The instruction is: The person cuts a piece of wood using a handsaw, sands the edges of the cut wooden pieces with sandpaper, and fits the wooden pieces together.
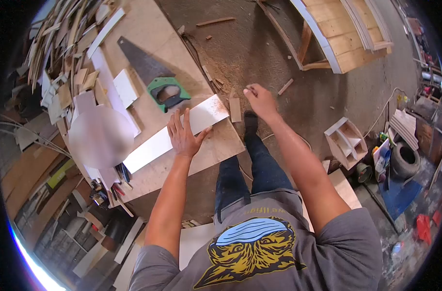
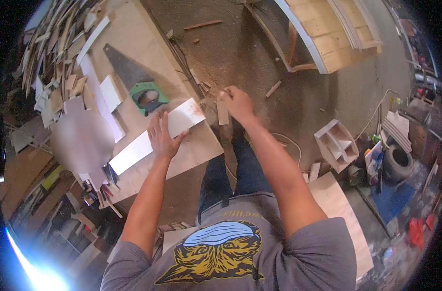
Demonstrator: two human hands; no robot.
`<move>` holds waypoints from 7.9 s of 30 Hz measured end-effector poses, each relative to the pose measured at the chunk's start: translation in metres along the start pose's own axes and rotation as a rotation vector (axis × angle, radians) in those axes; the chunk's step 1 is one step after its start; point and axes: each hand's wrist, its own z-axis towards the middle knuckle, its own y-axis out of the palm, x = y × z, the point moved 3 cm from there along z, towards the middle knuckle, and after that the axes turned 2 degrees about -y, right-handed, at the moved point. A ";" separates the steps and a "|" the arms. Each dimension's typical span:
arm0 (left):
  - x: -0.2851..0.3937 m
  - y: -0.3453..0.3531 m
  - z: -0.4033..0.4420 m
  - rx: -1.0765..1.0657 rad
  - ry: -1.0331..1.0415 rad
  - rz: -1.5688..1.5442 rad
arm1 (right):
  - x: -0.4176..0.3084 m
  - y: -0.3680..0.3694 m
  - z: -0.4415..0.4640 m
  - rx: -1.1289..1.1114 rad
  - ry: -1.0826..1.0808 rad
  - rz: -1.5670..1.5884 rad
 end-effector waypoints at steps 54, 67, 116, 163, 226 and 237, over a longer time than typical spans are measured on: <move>0.031 0.015 0.093 -0.128 0.120 0.168 | 0.527 0.400 0.199 -0.319 0.070 -0.668; 0.032 0.028 0.077 -0.008 0.131 -0.006 | 0.435 0.210 0.128 -0.182 0.636 0.285; -0.241 -0.155 -0.050 0.382 -0.462 -1.795 | -0.286 0.236 -0.139 -0.210 -0.629 -0.353; -0.492 -0.151 -0.496 0.691 -1.064 -1.125 | -0.350 0.582 -0.360 -0.993 -0.855 -0.737; -0.265 -0.265 -0.360 0.572 -0.496 -0.959 | -0.398 0.322 -0.416 0.010 -1.167 -0.087; -0.294 -0.290 -0.446 0.461 -0.392 -0.841 | -0.393 0.359 -0.524 0.007 -1.118 -0.100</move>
